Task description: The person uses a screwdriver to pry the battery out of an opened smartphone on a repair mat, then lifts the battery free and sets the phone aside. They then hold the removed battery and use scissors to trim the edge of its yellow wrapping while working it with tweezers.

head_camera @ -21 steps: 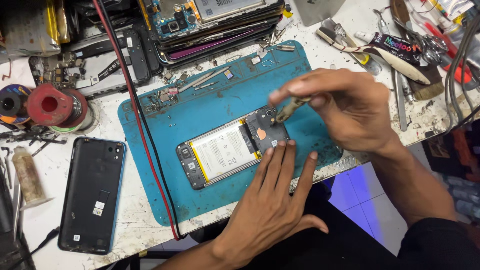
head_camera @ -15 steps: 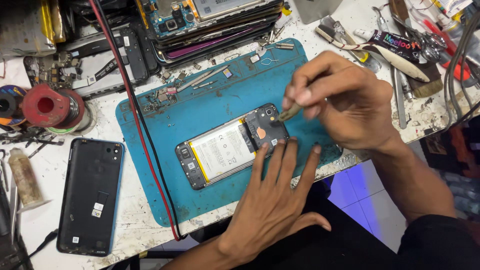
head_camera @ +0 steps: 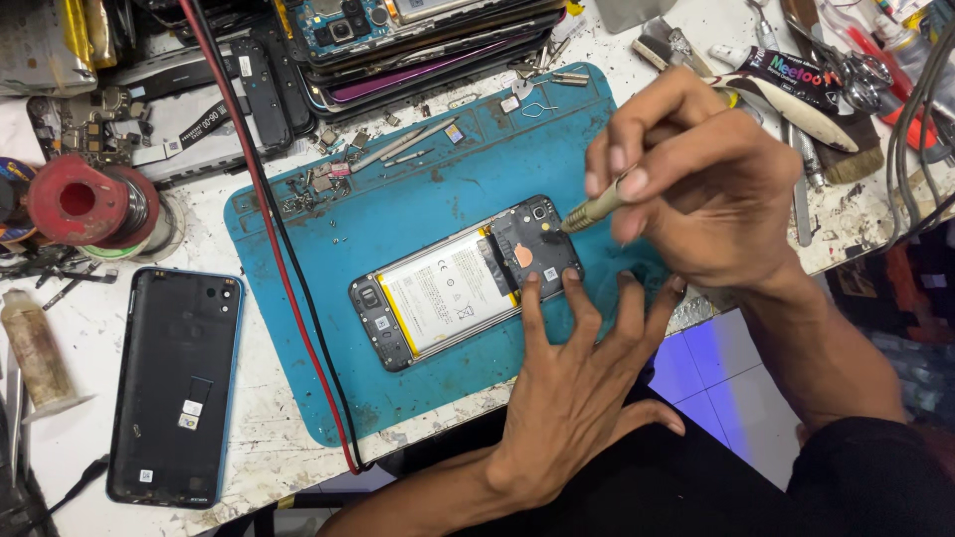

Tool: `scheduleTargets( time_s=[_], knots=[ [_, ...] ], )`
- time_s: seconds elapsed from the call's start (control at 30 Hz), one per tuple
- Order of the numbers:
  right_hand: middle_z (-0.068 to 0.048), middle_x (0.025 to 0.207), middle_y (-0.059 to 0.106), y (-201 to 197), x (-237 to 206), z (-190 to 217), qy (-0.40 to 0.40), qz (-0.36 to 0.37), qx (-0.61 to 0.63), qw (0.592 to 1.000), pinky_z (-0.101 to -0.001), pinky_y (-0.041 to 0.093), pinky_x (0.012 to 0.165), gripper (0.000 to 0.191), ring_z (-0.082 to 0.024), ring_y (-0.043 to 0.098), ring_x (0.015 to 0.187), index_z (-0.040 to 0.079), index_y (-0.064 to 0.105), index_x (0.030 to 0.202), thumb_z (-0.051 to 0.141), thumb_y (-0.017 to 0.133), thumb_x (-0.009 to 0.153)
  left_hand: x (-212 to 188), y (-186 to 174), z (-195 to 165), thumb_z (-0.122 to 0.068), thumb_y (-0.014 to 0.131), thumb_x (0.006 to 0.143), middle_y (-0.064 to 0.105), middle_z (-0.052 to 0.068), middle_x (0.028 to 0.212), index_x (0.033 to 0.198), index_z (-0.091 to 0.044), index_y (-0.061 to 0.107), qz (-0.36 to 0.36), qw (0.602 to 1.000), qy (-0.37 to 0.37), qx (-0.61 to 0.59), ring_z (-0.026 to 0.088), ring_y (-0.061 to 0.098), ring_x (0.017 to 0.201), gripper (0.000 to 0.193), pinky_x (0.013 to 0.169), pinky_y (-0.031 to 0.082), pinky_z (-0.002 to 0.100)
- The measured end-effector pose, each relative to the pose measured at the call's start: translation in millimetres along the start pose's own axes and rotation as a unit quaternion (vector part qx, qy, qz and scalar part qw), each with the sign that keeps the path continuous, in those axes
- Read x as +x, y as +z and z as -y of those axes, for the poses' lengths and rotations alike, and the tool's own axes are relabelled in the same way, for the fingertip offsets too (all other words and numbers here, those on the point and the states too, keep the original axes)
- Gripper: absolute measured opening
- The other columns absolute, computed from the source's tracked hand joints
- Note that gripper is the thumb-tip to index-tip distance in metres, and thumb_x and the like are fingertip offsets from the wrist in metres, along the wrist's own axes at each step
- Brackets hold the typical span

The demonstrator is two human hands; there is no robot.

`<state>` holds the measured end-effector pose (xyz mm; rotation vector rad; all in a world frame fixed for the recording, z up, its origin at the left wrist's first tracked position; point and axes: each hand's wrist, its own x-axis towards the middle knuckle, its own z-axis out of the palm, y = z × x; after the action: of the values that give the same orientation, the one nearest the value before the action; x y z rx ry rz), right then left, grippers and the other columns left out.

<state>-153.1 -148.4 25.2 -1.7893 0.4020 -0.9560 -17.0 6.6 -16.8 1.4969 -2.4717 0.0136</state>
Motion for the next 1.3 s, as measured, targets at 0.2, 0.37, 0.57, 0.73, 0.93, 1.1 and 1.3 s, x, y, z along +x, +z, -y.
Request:
scheduleTargets(
  time_s=[0.2,0.37,0.57,0.73,0.93,1.1,1.3],
  knots=[
    [-0.017,0.128,0.058,2.6,-1.4,-6.7,-0.016,-0.006,-0.028,0.999,-0.0353,0.063,0.099,0.022,-0.023,0.067,0.117,0.005,0.057,0.125,0.003,0.061,0.103,1.1,-5.7,10.4,-0.085,0.048,0.080,0.044,0.023,0.142,0.159,-0.007,0.038,-0.036,0.996,-0.025,-0.084,0.040,0.048,0.133,0.112,0.117,0.037,0.062],
    [-0.016,0.113,0.066,-1.9,1.9,-2.9,0.003,-0.003,-0.054,0.999,-0.0350,0.069,0.091,0.023,-0.023,0.073,0.107,0.001,0.055,0.123,-0.005,0.054,0.100,1.3,-10.8,27.4,-0.076,0.060,0.082,0.051,0.034,0.135,0.147,0.009,0.044,-0.039,0.982,-0.022,-0.181,0.046,0.053,0.123,0.108,0.110,0.047,0.052],
    [-0.017,0.119,0.058,-11.0,-0.4,0.8,-0.026,-0.001,-0.034,0.999,-0.0336,0.067,0.089,0.032,-0.023,0.071,0.108,0.005,0.056,0.123,-0.011,0.064,0.097,-3.9,-16.9,31.2,-0.064,0.064,0.092,0.058,0.032,0.135,0.138,0.015,0.050,-0.065,0.983,0.015,-0.172,0.043,0.057,0.131,0.093,0.112,0.051,0.045],
    [-0.017,0.117,0.055,-14.2,-5.7,5.0,-0.035,0.017,-0.069,0.997,-0.0328,0.061,0.091,0.036,-0.024,0.066,0.110,0.006,0.057,0.123,-0.010,0.068,0.093,-5.4,-15.1,30.2,-0.059,0.063,0.094,0.063,0.030,0.130,0.131,0.016,0.056,-0.062,0.987,0.032,-0.143,0.041,0.062,0.128,0.084,0.109,0.052,0.043],
    [-0.016,0.125,0.063,-14.9,-4.9,13.0,0.007,0.023,-0.020,1.000,-0.0349,0.062,0.101,0.037,-0.025,0.070,0.118,0.005,0.057,0.131,-0.011,0.063,0.098,-5.3,-24.2,41.0,-0.057,0.069,0.095,0.061,0.028,0.133,0.133,0.012,0.058,-0.060,0.986,0.007,-0.158,0.040,0.061,0.128,0.080,0.109,0.052,0.043],
    [-0.012,0.117,0.063,-16.3,-2.9,20.6,0.001,0.027,-0.092,0.995,-0.0308,0.067,0.085,0.036,-0.021,0.072,0.106,0.006,0.061,0.123,-0.016,0.064,0.095,2.1,-31.1,51.3,-0.064,0.073,0.080,0.053,0.026,0.139,0.140,0.007,0.053,-0.028,0.990,-0.024,-0.138,0.042,0.052,0.133,0.096,0.116,0.039,0.057],
    [-0.014,0.120,0.060,-19.0,-4.4,20.8,-0.038,0.028,-0.095,0.994,-0.0300,0.063,0.084,0.038,-0.020,0.068,0.099,0.006,0.061,0.123,-0.008,0.074,0.090,9.9,-37.5,46.5,-0.076,0.072,0.069,0.043,0.032,0.145,0.144,0.000,0.047,0.016,0.987,-0.028,-0.157,0.047,0.040,0.139,0.110,0.117,0.027,0.068]
  ],
)
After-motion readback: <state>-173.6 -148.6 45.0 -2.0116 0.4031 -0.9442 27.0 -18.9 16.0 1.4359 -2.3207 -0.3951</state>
